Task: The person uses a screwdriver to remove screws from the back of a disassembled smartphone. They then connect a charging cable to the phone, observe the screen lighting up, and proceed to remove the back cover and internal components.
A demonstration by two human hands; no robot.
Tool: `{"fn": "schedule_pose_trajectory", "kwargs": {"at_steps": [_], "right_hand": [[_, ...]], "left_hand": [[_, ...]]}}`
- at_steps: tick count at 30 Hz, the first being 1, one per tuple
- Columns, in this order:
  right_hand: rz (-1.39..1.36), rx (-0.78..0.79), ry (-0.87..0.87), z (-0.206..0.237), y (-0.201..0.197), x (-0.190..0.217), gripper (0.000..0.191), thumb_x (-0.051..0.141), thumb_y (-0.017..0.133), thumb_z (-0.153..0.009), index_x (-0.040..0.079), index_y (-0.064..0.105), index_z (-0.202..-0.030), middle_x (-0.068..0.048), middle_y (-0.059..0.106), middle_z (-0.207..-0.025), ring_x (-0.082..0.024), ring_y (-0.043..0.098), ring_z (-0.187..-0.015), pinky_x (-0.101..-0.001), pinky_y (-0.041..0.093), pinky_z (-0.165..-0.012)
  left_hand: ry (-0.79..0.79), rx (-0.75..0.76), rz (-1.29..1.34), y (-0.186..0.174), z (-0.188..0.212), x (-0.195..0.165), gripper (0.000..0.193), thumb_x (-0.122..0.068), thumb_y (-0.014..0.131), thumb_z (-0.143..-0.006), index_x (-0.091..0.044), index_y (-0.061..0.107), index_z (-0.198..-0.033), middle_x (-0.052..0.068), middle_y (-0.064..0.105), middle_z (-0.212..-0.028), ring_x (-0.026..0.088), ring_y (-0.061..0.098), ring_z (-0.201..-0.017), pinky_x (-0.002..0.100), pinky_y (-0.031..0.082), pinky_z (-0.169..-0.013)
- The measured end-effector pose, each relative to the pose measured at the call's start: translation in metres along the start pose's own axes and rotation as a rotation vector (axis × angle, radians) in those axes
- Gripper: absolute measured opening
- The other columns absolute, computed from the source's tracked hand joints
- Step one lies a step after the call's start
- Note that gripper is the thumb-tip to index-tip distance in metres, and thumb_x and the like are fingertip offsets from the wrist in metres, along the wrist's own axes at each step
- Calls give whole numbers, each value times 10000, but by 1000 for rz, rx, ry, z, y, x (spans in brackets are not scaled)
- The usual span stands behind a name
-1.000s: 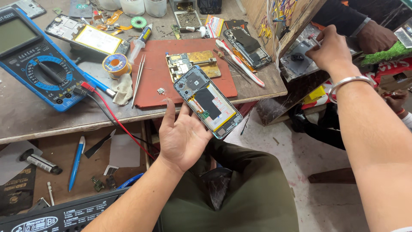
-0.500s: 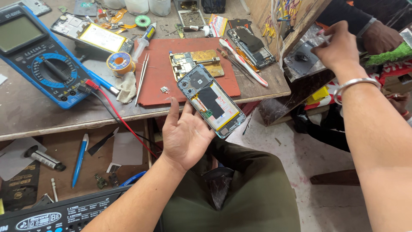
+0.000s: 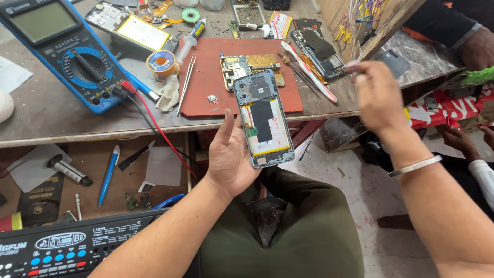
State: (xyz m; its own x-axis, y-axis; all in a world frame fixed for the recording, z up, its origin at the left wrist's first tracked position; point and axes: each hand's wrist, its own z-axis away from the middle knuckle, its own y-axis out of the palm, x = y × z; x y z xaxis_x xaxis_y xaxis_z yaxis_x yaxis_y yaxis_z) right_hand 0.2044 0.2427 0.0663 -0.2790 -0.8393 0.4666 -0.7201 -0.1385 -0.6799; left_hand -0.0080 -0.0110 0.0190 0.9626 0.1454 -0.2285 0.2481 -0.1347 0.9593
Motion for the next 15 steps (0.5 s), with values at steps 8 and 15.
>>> {"fn": "schedule_pose_trajectory", "kwargs": {"at_steps": [8,15], "right_hand": [[236,195,109,-19,53,57,229,198,716,-946,112,727,-1158,-114,703,-987,-302,684,-913,-414,530,-808],[370,74,-62,-33,76,38,145,193,732,-990,127,746,-1118,-103,724,-1068,-333,666,-1010,-455,531,-851]], "left_hand": [[28,2,-25,2,-3,0,668,-551,532,-1036,-125,421,-1539,68,558,-1442,257,543,-1341,483,437,-1136],[25,10,-13,1,-3,1,663,-544,535,-1041,-125,413,-1541,69,556,-1447,254,534,-1353,474,423,-1155]]}}
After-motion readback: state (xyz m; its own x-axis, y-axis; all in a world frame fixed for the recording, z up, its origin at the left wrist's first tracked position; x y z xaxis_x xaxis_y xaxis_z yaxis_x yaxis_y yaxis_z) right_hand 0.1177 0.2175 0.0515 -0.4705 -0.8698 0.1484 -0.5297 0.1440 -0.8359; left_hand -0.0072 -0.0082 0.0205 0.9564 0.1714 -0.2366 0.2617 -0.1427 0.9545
